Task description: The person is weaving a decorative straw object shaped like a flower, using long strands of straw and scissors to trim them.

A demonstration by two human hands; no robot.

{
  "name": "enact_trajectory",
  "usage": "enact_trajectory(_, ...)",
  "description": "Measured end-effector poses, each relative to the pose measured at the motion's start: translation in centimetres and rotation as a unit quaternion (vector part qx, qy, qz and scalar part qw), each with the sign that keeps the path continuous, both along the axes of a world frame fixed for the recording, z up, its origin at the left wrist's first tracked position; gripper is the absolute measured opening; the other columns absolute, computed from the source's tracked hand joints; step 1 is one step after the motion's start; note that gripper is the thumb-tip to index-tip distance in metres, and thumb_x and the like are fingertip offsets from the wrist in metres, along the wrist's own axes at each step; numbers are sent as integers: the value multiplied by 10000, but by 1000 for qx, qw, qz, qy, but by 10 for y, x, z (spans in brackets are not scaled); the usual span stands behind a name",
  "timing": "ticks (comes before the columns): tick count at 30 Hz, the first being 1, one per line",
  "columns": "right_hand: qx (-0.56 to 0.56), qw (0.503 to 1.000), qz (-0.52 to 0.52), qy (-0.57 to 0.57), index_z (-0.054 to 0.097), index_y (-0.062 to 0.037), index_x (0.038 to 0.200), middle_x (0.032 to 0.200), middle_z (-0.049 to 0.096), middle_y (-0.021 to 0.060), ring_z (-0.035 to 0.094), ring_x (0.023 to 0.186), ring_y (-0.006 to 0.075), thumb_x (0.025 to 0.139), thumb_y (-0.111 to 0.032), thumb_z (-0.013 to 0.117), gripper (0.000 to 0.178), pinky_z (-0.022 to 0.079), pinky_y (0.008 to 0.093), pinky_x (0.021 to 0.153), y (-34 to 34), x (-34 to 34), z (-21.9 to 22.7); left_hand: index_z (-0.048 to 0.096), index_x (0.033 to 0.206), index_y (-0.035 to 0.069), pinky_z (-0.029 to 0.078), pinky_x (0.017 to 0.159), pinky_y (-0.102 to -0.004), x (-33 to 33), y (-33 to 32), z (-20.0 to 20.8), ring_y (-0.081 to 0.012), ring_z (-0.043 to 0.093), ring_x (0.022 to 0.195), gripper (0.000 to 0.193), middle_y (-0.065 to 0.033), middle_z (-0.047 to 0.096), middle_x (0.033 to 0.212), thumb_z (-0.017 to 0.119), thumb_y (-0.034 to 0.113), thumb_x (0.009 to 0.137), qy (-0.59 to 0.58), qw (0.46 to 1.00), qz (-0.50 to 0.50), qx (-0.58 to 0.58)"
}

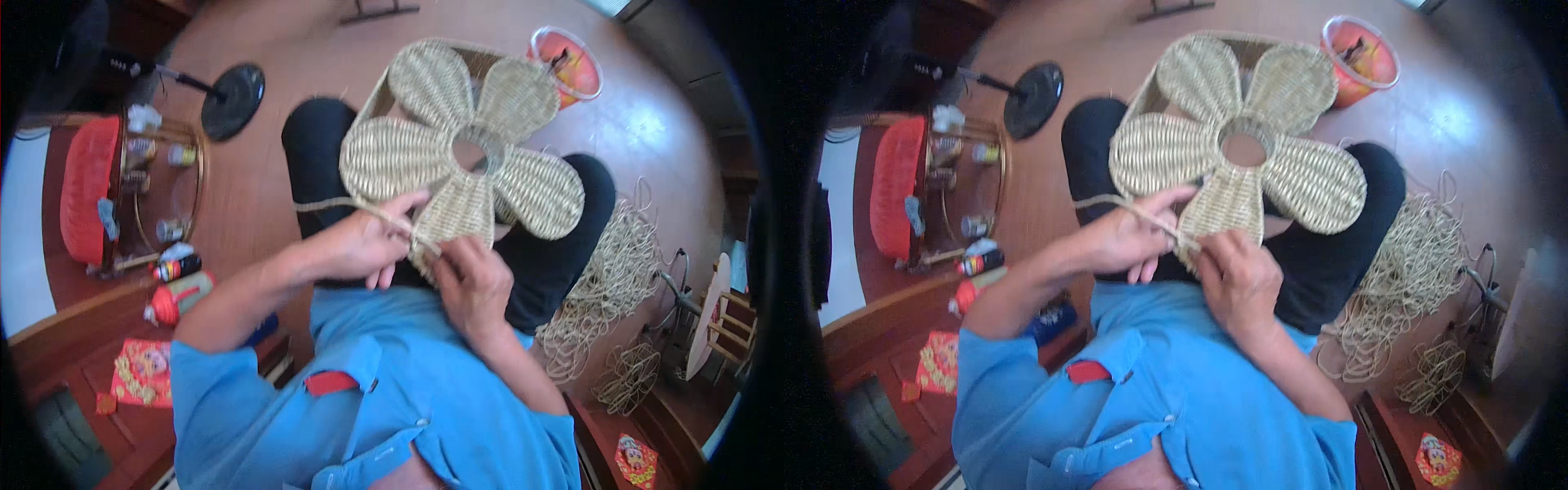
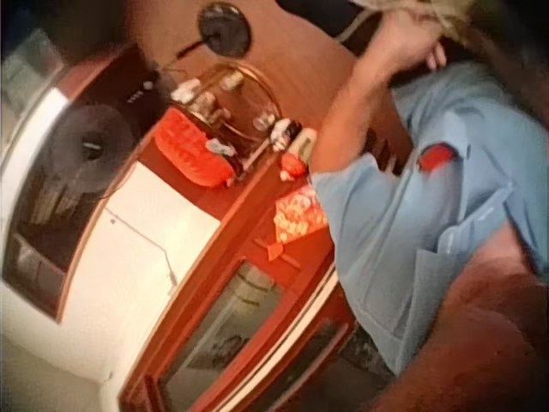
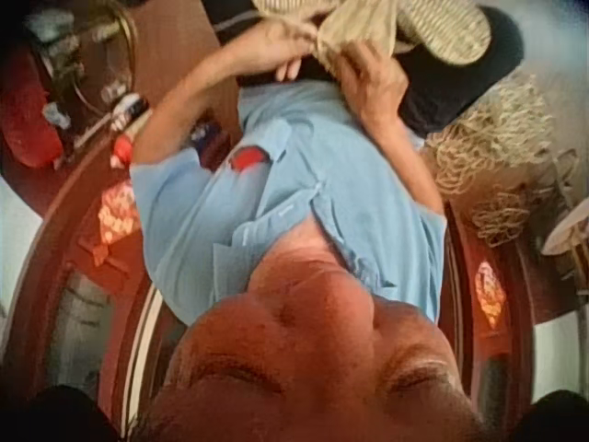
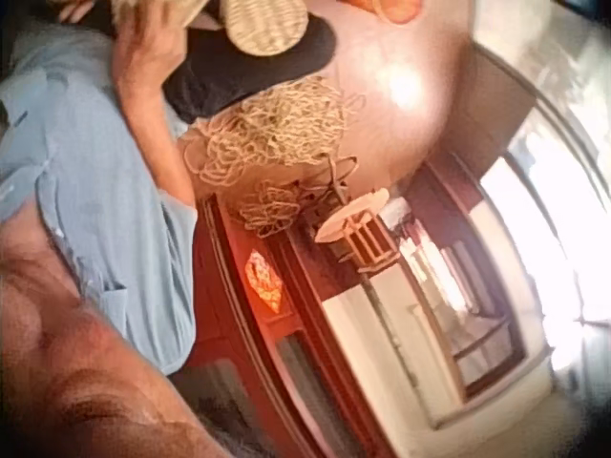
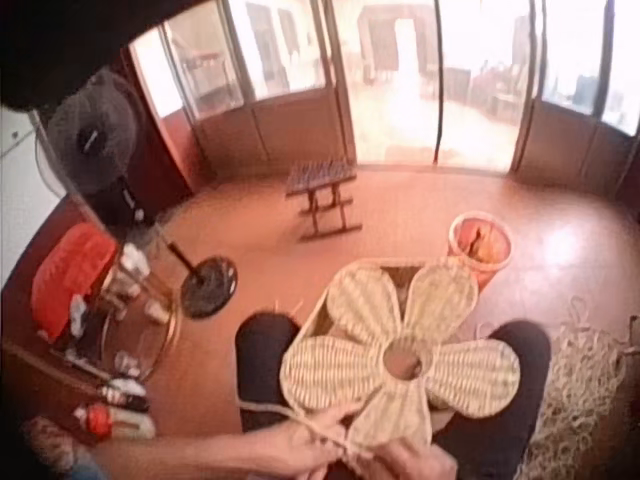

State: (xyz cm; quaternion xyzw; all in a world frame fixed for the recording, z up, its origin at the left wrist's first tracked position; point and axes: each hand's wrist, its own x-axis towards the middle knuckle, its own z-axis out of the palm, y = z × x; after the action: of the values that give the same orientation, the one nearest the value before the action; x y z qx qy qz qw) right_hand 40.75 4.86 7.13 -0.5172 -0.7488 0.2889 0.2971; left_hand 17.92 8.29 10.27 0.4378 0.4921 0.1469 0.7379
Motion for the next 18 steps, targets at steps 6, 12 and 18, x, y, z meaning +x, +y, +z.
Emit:
enact_trajectory(6,-31,999,-8,25,755,-99,987,879,676,90,684,733,307,877,-127,836,139,518,425,648,-1,-3,1,332,1653,15,579,582,-319,0,-3,-11,-161,673,686,670,-97,621,1005,500,-20,1005,116,988,-53,89)
enact_trajectory(12,-87,995,-17,54,767,-109,999,880,688,62,673,701,268,862,-76,814,148,514,398,638,-1,-2,3,432,1602,17,598,776,-408,12,-15,-10,-331,718,916,638,-166,657,1044,583,-28,983,225,861,-44,455)
enact_trajectory(18,-32,998,-6,60,769,-107,1000,866,691,48,671,692,244,862,-73,821,152,514,392,638,1,-1,2,590,1504,57,625,740,-427,3,-38,1,-334,751,791,629,-147,751,1198,751,44,896,356,731,-201,547)
